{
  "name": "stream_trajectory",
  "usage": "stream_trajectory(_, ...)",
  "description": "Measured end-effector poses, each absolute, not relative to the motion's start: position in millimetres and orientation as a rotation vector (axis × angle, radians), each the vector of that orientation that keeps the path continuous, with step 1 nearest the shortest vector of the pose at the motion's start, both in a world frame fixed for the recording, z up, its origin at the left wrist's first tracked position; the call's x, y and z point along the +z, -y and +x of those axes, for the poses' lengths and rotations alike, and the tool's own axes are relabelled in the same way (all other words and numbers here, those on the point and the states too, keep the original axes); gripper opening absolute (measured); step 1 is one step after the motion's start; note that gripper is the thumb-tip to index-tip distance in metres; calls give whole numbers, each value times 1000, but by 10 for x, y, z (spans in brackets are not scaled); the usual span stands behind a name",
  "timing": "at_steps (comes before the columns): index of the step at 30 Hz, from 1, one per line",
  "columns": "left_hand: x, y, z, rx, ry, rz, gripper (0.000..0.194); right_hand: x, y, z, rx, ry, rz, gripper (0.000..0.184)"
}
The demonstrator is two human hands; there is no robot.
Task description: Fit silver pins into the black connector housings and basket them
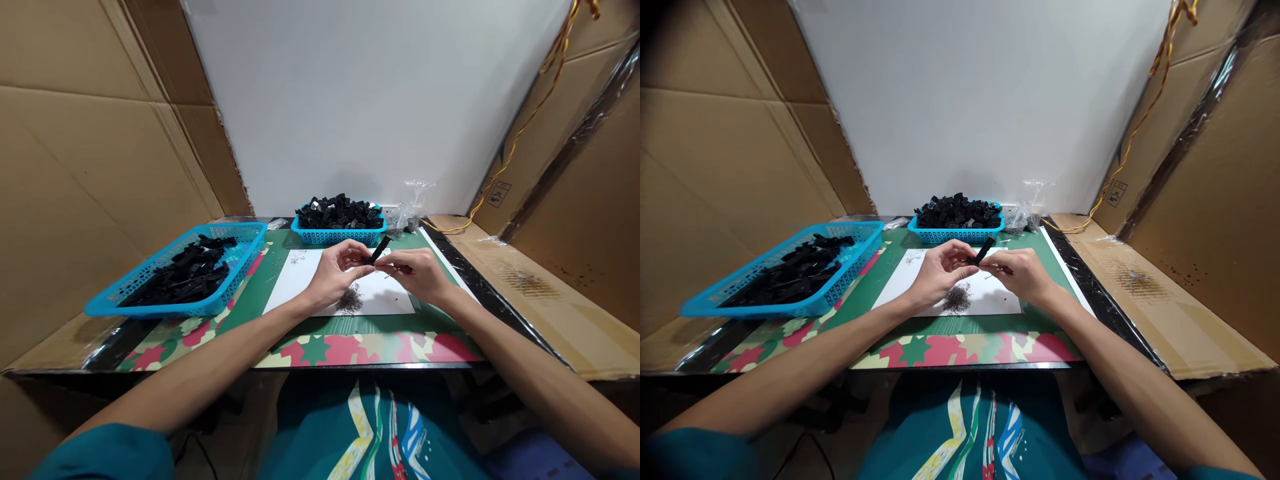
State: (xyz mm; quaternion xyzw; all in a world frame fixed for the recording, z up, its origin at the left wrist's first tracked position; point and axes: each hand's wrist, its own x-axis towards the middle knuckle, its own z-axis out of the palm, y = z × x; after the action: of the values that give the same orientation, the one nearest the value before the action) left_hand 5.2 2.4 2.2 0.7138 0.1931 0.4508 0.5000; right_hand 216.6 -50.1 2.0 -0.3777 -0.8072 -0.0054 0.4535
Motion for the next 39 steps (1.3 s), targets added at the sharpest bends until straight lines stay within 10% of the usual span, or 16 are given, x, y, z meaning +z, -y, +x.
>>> stream_trajectory(23,39,-20,87,884,-507,1386,45,-13,465,2181,-125,1934,-920,12)
stream_trajectory(39,9,-22,13,1092,-635,2140,18,-24,427,2233,0,2021,-1035,13)
